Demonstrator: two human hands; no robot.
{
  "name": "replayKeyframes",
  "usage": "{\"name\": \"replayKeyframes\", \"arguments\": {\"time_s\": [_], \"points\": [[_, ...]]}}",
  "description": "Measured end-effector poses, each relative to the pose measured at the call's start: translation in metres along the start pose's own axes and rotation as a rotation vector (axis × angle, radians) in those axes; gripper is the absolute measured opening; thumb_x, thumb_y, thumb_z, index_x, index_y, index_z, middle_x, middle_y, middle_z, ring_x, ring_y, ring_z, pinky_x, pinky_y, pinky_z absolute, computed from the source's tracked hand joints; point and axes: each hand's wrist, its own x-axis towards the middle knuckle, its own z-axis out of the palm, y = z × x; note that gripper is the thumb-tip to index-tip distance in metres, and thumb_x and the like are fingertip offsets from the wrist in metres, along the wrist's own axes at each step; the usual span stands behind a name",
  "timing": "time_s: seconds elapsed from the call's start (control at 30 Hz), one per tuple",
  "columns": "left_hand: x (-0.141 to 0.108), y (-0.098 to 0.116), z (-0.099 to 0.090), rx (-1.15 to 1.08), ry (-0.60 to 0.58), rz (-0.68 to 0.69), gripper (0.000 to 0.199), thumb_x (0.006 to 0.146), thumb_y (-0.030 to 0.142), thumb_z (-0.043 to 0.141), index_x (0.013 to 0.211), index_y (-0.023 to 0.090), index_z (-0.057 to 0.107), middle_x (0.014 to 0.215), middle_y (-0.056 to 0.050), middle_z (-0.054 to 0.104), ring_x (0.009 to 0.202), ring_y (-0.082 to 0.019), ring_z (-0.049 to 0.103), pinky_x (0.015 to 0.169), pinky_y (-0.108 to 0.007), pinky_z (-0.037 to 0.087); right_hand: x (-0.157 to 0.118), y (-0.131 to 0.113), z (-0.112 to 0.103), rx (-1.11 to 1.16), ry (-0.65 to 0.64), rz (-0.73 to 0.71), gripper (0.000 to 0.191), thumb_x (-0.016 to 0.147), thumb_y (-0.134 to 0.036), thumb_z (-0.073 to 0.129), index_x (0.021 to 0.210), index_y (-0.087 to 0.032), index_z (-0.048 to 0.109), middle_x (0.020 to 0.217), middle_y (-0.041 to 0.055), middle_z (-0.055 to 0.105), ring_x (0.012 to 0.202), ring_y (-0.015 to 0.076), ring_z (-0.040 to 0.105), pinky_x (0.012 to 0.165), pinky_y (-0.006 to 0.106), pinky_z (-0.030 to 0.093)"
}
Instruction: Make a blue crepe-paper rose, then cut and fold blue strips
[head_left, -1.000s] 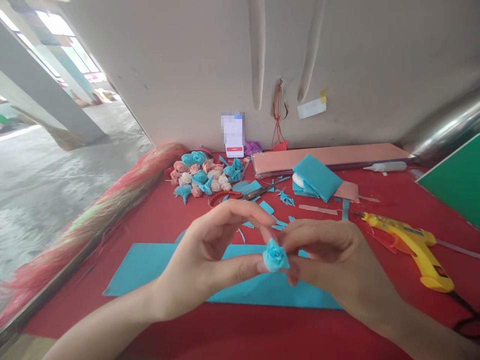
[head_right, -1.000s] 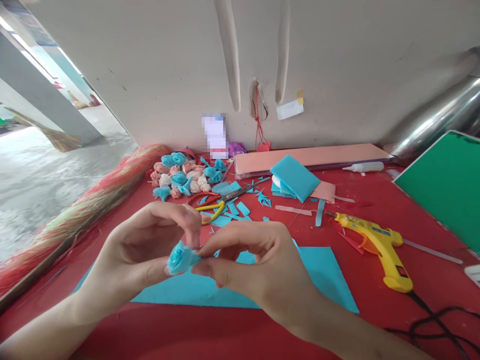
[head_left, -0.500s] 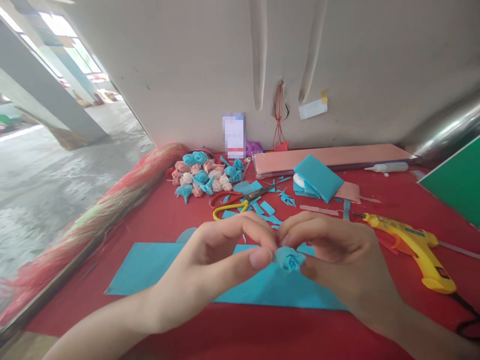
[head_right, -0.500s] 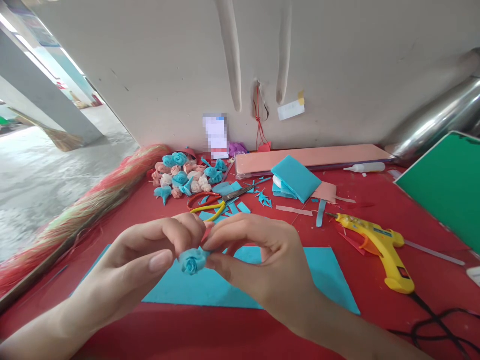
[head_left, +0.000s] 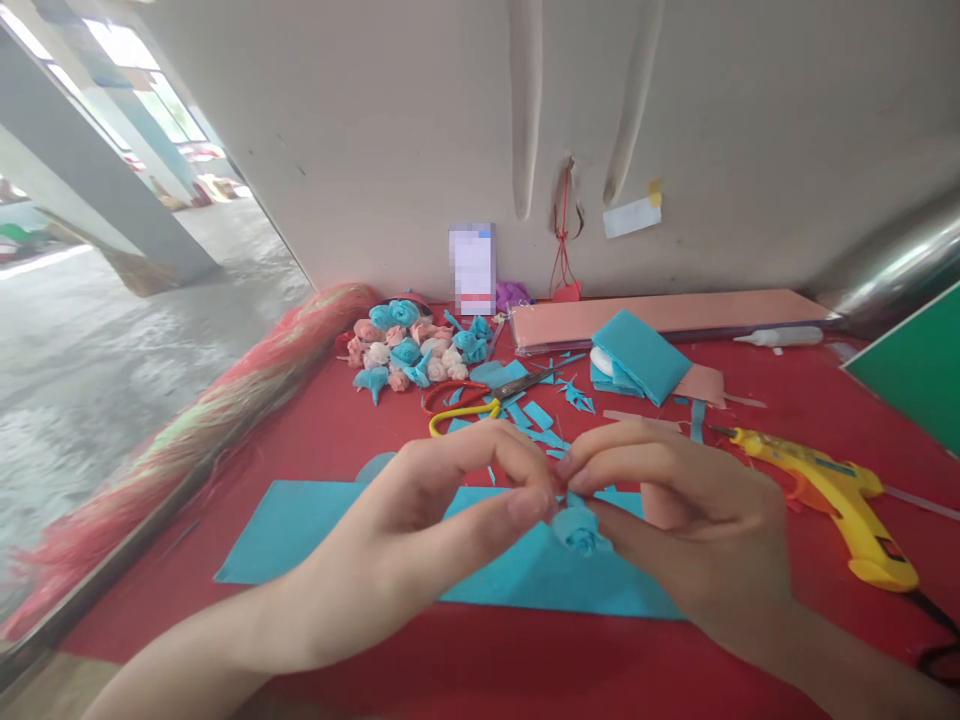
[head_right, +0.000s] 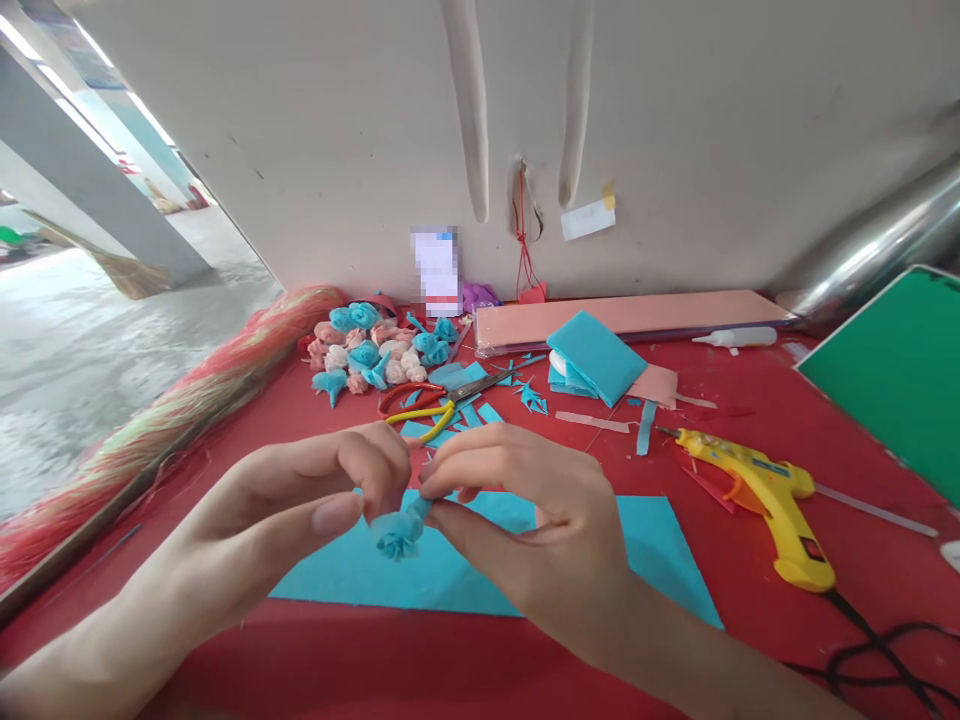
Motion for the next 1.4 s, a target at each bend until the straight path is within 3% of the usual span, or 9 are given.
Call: {"name": "replayKeyframes", "arguments": {"time_s": [0.2,0.53,0.63,0.83,1.0,1.4], "points": [[0.0,0.002,0.0,-0.008,-0.013,-0.057,0.017,0.088,0.036,0.059,0.084,0.02,0.064,0.082,0.0,0.064,0.076,-0.014,0.056,0.069,-0.023,0.046,-0.002,0.0,-0.001,-0.099,-0.031,-0.119,0.016,0.077,-0.004,0.065,0.08,-0.02,0.065,0.078,0.0005,0.071,0.073,0.0114,0.068,0.07,0.021,0.056],[0.001,-0.001,-0.003,0.04,-0.087,-0.02,0.015,0.089,0.031,0.057,0.079,0.02,0.059,0.075,0.003,0.057,0.071,-0.01,0.05,0.063,-0.019,0.041,0.007,-0.009,-0.013,-0.343,-0.127,-0.286,0.019,0.078,-0.002,0.063,0.079,-0.02,0.065,0.077,-0.0014,0.073,0.071,0.0088,0.068,0.071,0.014,0.056],[0.001,-0.002,-0.002,0.008,-0.109,-0.021,0.013,0.089,0.029,0.057,0.079,0.02,0.059,0.076,0.004,0.055,0.069,-0.008,0.047,0.062,-0.017,0.04,0.006,-0.008,-0.013,-0.364,-0.163,-0.29,0.019,0.08,-0.003,0.062,0.079,-0.021,0.065,0.079,-0.0016,0.074,0.072,0.0092,0.068,0.072,0.015,0.056],[0.002,0.0,-0.001,-0.203,-0.124,-0.182,0.01,0.087,0.023,0.061,0.078,0.018,0.06,0.076,0.004,0.056,0.072,-0.008,0.047,0.068,-0.016,0.039,0.008,-0.007,-0.014,-0.261,-0.223,-0.236,0.015,0.084,-0.007,0.061,0.08,-0.02,0.067,0.084,-0.0015,0.073,0.076,0.0041,0.066,0.075,0.008,0.052],[0.004,-0.001,-0.001,-0.283,-0.131,-0.205,0.012,0.087,0.026,0.062,0.078,0.018,0.061,0.075,0.004,0.055,0.072,-0.007,0.046,0.068,-0.016,0.038,0.009,-0.008,-0.017,-0.233,-0.25,-0.211,0.016,0.083,-0.006,0.062,0.081,-0.021,0.068,0.084,-0.0017,0.073,0.075,0.0041,0.065,0.073,0.009,0.051],[0.006,0.01,-0.003,-0.044,-0.149,-0.277,0.012,0.086,0.024,0.061,0.076,0.018,0.058,0.076,0.003,0.056,0.074,-0.01,0.05,0.067,-0.019,0.04,0.012,-0.013,-0.024,-0.307,-0.362,-0.187,0.012,0.082,-0.007,0.063,0.079,-0.015,0.07,0.078,0.0006,0.068,0.07,0.0091,0.054,0.064,0.021,0.047]]}}
